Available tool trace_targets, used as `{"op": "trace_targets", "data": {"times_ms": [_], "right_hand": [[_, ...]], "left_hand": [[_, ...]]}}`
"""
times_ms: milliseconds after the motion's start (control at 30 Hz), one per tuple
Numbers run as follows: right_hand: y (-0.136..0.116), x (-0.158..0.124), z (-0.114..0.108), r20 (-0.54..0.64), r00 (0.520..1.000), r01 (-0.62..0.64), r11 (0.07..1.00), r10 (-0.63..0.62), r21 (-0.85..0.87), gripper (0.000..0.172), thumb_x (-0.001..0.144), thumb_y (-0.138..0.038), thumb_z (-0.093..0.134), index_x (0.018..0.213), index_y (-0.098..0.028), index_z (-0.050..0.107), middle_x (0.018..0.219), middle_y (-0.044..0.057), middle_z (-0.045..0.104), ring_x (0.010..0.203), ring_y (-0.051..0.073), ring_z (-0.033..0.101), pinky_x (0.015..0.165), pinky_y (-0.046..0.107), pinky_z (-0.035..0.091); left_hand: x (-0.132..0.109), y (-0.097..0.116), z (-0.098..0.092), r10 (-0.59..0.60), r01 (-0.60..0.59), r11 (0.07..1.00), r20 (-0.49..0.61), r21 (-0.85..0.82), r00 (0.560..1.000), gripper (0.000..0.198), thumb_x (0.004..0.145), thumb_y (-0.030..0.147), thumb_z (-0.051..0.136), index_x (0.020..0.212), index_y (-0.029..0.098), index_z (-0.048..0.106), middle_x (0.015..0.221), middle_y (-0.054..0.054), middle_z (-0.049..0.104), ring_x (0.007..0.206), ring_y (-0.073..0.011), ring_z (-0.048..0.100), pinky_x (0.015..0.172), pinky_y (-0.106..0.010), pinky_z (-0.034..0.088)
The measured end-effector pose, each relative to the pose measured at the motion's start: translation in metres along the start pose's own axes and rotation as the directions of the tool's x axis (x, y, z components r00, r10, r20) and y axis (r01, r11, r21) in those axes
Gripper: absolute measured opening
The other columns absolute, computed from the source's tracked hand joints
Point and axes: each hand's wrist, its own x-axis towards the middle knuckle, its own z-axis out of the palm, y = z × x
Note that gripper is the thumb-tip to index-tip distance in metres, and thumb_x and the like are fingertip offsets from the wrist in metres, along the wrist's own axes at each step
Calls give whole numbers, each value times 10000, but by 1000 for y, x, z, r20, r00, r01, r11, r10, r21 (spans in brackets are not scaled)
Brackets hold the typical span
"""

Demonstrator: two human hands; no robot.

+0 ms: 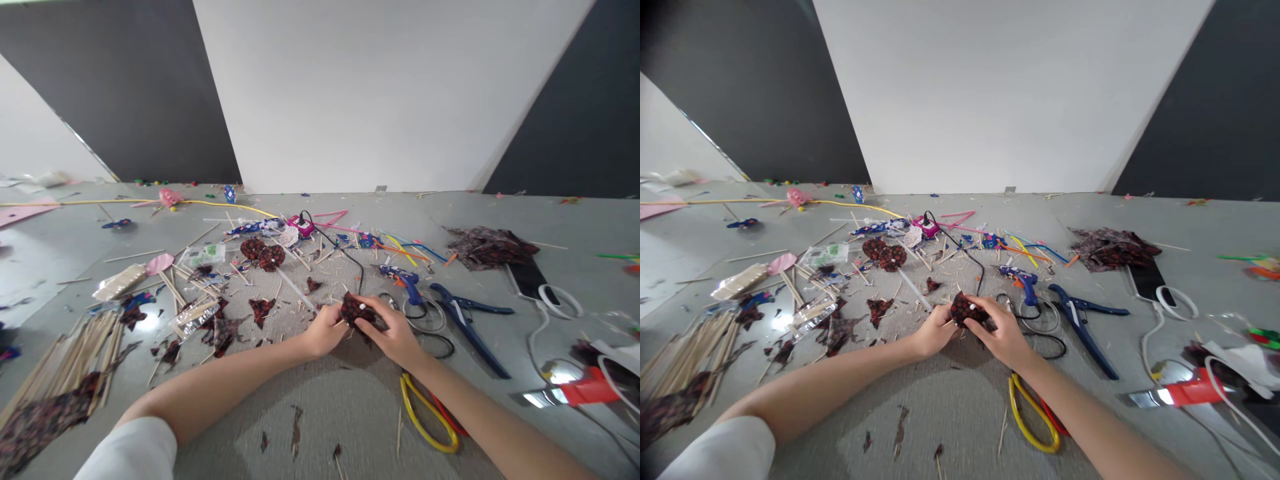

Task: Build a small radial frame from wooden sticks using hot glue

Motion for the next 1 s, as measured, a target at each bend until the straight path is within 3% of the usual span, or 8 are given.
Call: {"op": "trace_targets", "data": {"times_ms": [467,667,767,900,1000], "right_hand": [[-2,0,0,6,1000,-13,1000,13,7,387,1024,-435,643,1381,-287,664,1297,79,746,1170,257,718,999,368,563],[0,-3,-1,5,1000,-17,1000,17,21,382,1056,-431,577,1394,-268,647,1345,92,721,1226,259,694,1048,379,542],[1,-3,-3,-15,1000,-10,1000,10,-2,366,1091,-394,493,1406,-267,628,1389,92,696,1279,259,662,1098,403,512],[6,10,-17,-138,990,-12,976,-18,-215,357,1091,-372,453,1394,-261,606,1339,100,701,1262,282,646,1115,460,487],[17,23,-39,-211,977,-129,838,17,-531,354,1055,-381,475,1312,-192,629,1237,166,698,1202,349,628,1072,518,488]], "left_hand": [[1,2,-1,33,-33,999,-7,-17,999,182,854,300,552,723,174,541,671,17,521,682,-127,453,657,-239,405],[2,2,0,-2,2,999,-10,-32,1000,186,870,323,568,764,171,557,674,18,540,655,-118,446,615,-230,388],[3,2,2,-43,41,998,-31,-57,999,217,872,349,582,737,191,520,600,36,474,612,-113,421,571,-222,354],[6,-2,3,-127,117,978,-49,-170,991,328,869,449,625,723,209,457,541,70,401,517,-81,327,505,-218,267],[10,-6,4,-145,126,953,-50,-274,988,445,859,556,660,713,217,412,550,93,345,499,-60,287,498,-213,231]]}}
